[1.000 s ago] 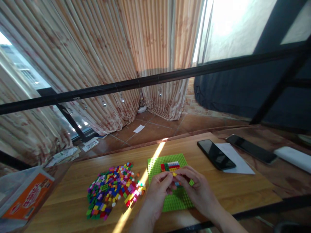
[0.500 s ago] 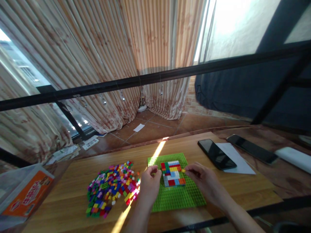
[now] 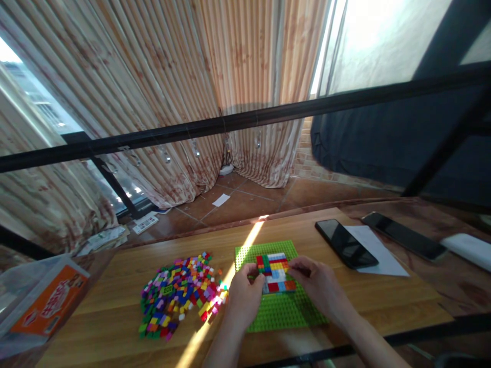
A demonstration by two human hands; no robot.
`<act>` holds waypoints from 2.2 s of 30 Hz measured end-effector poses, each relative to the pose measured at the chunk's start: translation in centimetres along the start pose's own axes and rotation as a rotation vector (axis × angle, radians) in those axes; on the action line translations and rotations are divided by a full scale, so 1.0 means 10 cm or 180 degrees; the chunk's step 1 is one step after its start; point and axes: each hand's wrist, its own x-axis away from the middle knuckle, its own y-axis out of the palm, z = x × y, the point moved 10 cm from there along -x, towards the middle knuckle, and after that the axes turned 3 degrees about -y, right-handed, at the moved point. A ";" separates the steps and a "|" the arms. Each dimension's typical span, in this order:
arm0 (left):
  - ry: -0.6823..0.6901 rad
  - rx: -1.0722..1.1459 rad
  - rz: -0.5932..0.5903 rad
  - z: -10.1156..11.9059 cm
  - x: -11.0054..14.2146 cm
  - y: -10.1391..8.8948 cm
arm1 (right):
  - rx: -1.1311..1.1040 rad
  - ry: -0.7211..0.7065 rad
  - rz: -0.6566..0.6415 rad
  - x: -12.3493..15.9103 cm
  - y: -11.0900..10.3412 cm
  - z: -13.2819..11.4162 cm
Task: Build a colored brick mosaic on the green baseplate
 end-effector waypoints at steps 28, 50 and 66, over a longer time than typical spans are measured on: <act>0.0084 -0.0302 0.0201 -0.05 0.04 0.04 | -0.1838 0.1394 0.0354 0.07 0.15 0.35; -0.0050 -0.1426 0.0919 -0.21 0.04 -1.39 | -0.1904 0.1169 0.0402 0.08 0.06 0.42; 0.0178 -0.2181 0.0401 -0.21 0.06 -0.91 | -0.1575 0.1052 0.0158 0.08 0.11 0.35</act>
